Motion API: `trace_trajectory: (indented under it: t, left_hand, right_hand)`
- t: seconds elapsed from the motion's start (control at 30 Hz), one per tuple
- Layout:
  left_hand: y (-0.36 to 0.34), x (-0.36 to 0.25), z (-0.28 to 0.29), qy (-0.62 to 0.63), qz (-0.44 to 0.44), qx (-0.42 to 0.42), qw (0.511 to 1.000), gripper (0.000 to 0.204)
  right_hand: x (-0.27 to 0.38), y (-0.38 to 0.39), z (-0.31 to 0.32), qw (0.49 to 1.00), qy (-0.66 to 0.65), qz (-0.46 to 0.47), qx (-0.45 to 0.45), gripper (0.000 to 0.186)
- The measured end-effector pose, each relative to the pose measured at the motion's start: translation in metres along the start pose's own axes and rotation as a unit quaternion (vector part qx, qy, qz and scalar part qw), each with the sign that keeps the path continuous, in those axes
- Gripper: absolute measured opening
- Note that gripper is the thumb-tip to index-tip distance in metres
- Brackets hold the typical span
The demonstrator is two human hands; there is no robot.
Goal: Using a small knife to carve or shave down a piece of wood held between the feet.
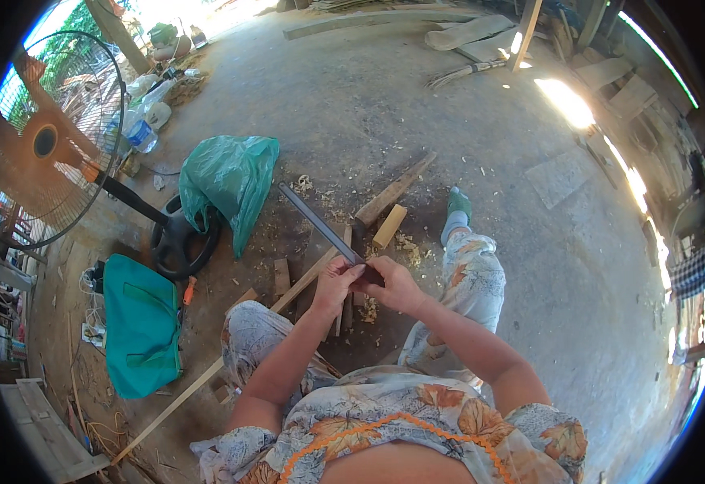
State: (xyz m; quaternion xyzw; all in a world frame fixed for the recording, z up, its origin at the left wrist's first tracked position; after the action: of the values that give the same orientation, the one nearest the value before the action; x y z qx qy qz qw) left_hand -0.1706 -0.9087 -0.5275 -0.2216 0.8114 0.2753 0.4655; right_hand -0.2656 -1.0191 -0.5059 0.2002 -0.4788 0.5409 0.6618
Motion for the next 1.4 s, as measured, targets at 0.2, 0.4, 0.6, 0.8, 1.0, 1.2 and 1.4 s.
trace_trajectory:
  t: [0.2,0.4,0.6,0.8,1.0,1.2,1.4]
  left_hand:
    - [-0.004,0.018,0.015,-0.025,0.014,0.002,1.0,0.006]
    - [-0.006,0.02,0.012,-0.003,0.037,0.002,0.999,0.006]
    - [-0.005,0.022,0.018,-0.015,0.05,-0.007,0.999,0.006]
    - [-0.003,0.004,0.012,-0.062,0.042,0.025,0.997,0.007]
    - [-0.01,0.006,0.016,-0.156,-0.101,0.093,0.978,0.014]
    - [-0.006,-0.008,0.011,-0.352,-0.156,0.092,0.918,0.012]
    - [-0.006,0.004,0.012,-0.111,-0.001,0.13,0.985,0.011]
  right_hand:
    - [0.0,0.0,-0.005,0.991,0.094,-0.041,0.081,0.029]
    - [-0.022,0.001,-0.007,0.99,-0.045,-0.096,0.098,0.026]
    - [-0.008,-0.001,-0.002,0.987,0.007,-0.041,0.152,0.027]
    - [-0.005,0.0,0.002,0.966,-0.132,-0.159,0.156,0.028]
    - [-0.008,-0.003,0.006,0.95,-0.222,-0.183,0.117,0.032]
    - [-0.004,-0.001,0.008,0.944,-0.228,-0.187,0.146,0.045]
    - [-0.012,0.002,0.008,0.946,-0.236,-0.183,0.123,0.046]
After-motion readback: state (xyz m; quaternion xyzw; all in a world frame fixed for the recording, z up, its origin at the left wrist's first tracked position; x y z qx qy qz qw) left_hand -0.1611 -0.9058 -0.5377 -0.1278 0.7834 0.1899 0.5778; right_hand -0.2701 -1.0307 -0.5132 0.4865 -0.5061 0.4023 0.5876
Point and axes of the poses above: each hand's wrist, its own y-axis away from the middle knuckle, its own z-axis out of the back of the hand, x = y × z, the point moved 3 cm from there along -y, towards the middle knuckle
